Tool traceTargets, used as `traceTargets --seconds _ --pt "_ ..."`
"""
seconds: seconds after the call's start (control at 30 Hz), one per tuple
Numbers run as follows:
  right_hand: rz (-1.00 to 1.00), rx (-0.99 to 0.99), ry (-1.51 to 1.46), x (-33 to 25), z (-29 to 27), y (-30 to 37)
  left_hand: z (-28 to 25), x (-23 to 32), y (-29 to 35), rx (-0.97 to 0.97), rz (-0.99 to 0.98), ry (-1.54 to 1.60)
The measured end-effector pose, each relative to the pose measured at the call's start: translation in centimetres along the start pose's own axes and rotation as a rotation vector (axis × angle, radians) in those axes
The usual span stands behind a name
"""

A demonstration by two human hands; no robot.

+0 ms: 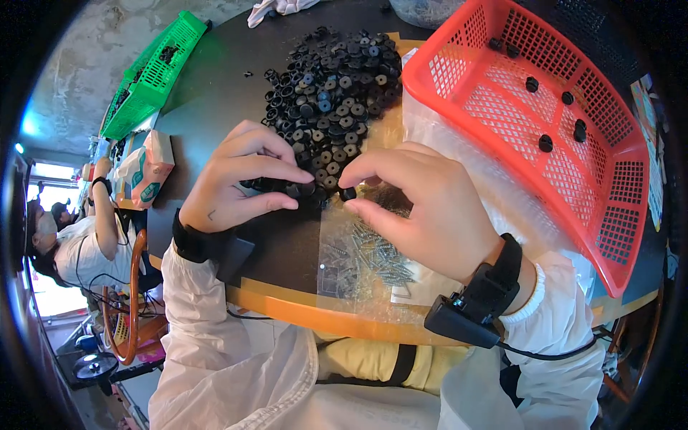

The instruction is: Assembling small black plastic shoe components by hand at a workstation.

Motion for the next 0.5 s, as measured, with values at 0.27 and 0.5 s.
traceTargets --seconds 0.27,0.5 --pt "0.010 0.024 -0.460 1.1 0.3 -0.1 1.6 1.0 -0.1 0.219 -0.074 0.540" --pt "0.001 -0.002 -0.526 1.0 0.4 0.1 1.8 1.4 -0.7 0.234 -0.024 0.403"
Point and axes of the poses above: each hand's wrist, its own y-axis away from the middle knuckle, its own z-axis out of the palm, x = y × z, the point moved 8 cm from there along -y, towards the middle knuckle, and after that the axes turned 8 degrees about -x, right-handed, at the moved point
